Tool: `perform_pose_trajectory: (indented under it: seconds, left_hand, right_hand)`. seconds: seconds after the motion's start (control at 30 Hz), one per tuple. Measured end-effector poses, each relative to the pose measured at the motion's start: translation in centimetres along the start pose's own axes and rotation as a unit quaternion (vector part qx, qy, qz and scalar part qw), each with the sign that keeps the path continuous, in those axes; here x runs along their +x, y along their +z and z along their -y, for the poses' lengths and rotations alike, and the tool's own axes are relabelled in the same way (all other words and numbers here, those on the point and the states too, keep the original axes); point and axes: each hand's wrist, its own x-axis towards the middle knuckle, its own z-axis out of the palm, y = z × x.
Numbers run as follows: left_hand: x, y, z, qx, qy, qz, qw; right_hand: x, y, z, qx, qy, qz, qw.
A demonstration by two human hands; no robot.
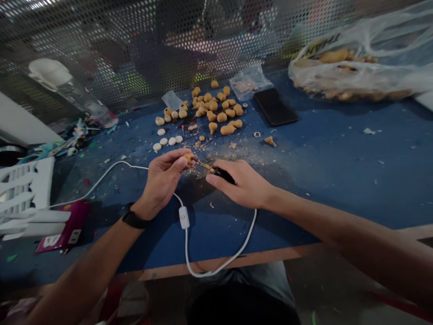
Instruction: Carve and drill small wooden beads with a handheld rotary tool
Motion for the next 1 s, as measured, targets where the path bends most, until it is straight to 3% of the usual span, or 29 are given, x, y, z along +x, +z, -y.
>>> perform_pose_trajectory:
  seconds: [1.0]
  left_hand:
    - [0.01,0.01,-0.05,-0.004,0.0,0.002,1.0]
  right_hand:
    - [0.02,-0.02,0.14,-0.016,0.004,0.004,1.0]
